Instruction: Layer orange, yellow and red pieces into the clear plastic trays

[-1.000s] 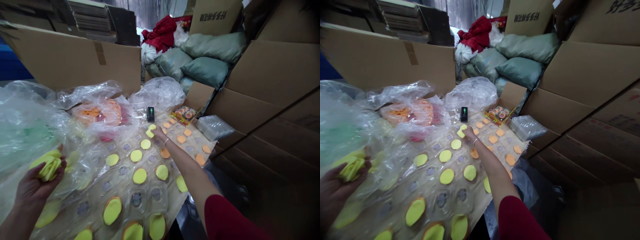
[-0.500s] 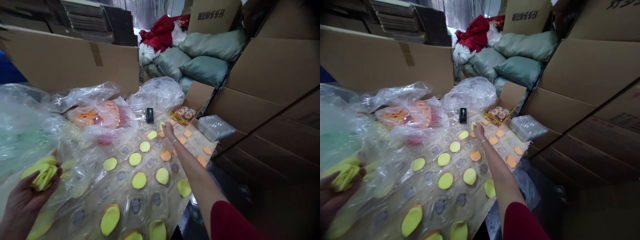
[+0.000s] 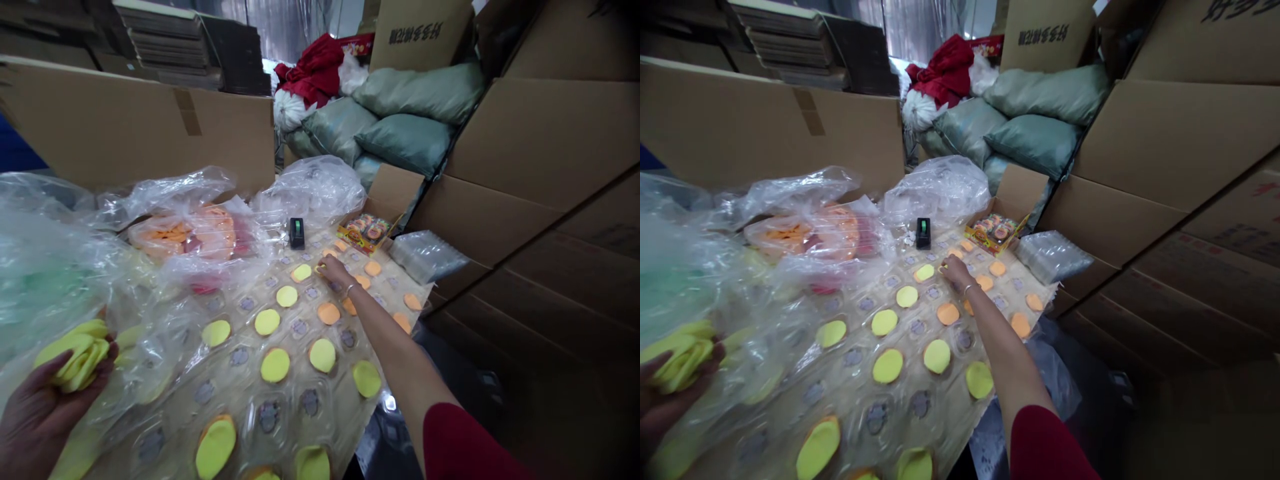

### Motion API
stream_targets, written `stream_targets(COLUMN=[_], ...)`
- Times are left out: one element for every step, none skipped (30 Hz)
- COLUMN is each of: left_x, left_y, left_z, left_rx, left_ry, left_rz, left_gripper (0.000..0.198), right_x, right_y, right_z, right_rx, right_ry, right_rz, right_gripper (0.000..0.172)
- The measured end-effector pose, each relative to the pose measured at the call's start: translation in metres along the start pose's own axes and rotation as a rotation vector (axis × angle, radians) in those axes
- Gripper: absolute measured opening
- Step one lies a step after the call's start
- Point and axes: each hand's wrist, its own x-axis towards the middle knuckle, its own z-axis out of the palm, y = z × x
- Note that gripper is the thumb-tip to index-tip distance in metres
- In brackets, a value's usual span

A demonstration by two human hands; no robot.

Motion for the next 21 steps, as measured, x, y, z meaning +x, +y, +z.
stream_targets(left_x=[0.0, 0.0, -0.001, -0.002, -0.003, -0.004, -0.006, -0.007, -0.009, -0.009, -0.009, -0.009, -0.009, -0.008, -0.008, -0.008, -0.008, -0.009, -0.01, -0.011, -0.013], left_y=[0.0, 0.0, 0.0, -0.001, -0.001, -0.001, -0.001, -0.001, -0.001, -0.002, -0.002, -0.002, -0.002, -0.002, -0.002, -0.003, -0.003, -0.003, -0.003, -0.002, -0.001], left_z=[0.0, -0.001, -0.001, -0.001, -0.001, 0.0, 0.0, 0.001, 0.002, 0.003, 0.004, 0.004, 0.004, 0.003, 0.002, 0.002, 0.001, 0.0, 0.0, 0.0, 0.0], left_rx=[-0.007, -0.011, -0.012, -0.01, -0.004, 0.004, 0.015, 0.026, 0.036, 0.044, 0.049, 0.05, 0.052, 0.053, 0.059, 0.067, 0.076, 0.081, 0.085, 0.082, 0.077], left_ry=[0.003, -0.004, -0.011, -0.02, -0.027, -0.032, -0.034, -0.032, -0.029, -0.034, -0.034, -0.035, -0.036, -0.039, -0.045, -0.054, -0.07, -0.087, -0.095, -0.097, -0.091], left_rz=[-0.002, -0.007, -0.008, -0.007, -0.005, -0.004, -0.004, -0.001, 0.001, 0.003, 0.008, 0.018, 0.028, 0.042, 0.047, 0.053, 0.057, 0.062, 0.066, 0.074, 0.086], left_gripper=[0.056, 0.055, 0.055, 0.055, 0.055, 0.055, 0.055, 0.056, 0.056, 0.057, 0.056, 0.055, 0.053, 0.05, 0.048, 0.046, 0.045, 0.045, 0.045, 0.045, 0.046], right_x=[0.002, 0.003, 0.005, 0.006, 0.006, 0.006, 0.005, 0.004, 0.003, 0.002, 0.001, 0.0, 0.0, 0.001, 0.001, 0.003, 0.004, 0.005, 0.006, 0.007, 0.007], right_y=[0.0, -0.001, -0.001, -0.002, -0.003, -0.004, -0.006, -0.008, -0.01, -0.013, -0.016, -0.02, -0.024, -0.029, -0.034, -0.039, -0.044, -0.049, -0.052, -0.056, -0.058], right_z=[0.001, 0.003, 0.005, 0.006, 0.007, 0.008, 0.008, 0.008, 0.008, 0.008, 0.008, 0.009, 0.009, 0.011, 0.012, 0.014, 0.016, 0.018, 0.02, 0.021, 0.021], right_rx=[-0.005, -0.01, -0.013, -0.015, -0.015, -0.014, -0.013, -0.012, -0.011, -0.011, -0.01, -0.011, -0.012, -0.015, -0.019, -0.023, -0.027, -0.03, -0.031, -0.03, -0.027], right_ry=[-0.004, -0.005, -0.002, 0.006, 0.019, 0.033, 0.046, 0.06, 0.072, 0.083, 0.093, 0.102, 0.105, 0.103, 0.095, 0.085, 0.076, 0.069, 0.065, 0.061, 0.056], right_rz=[0.017, 0.032, 0.044, 0.052, 0.054, 0.052, 0.046, 0.036, 0.024, 0.01, -0.004, -0.017, -0.028, -0.033, -0.035, -0.034, -0.033, -0.036, -0.044, -0.056, -0.07], right_gripper=[0.02, 0.02, 0.022, 0.023, 0.025, 0.025, 0.026, 0.025, 0.024, 0.023, 0.023, 0.022, 0.022, 0.022, 0.021, 0.02, 0.019, 0.017, 0.016, 0.016, 0.017])
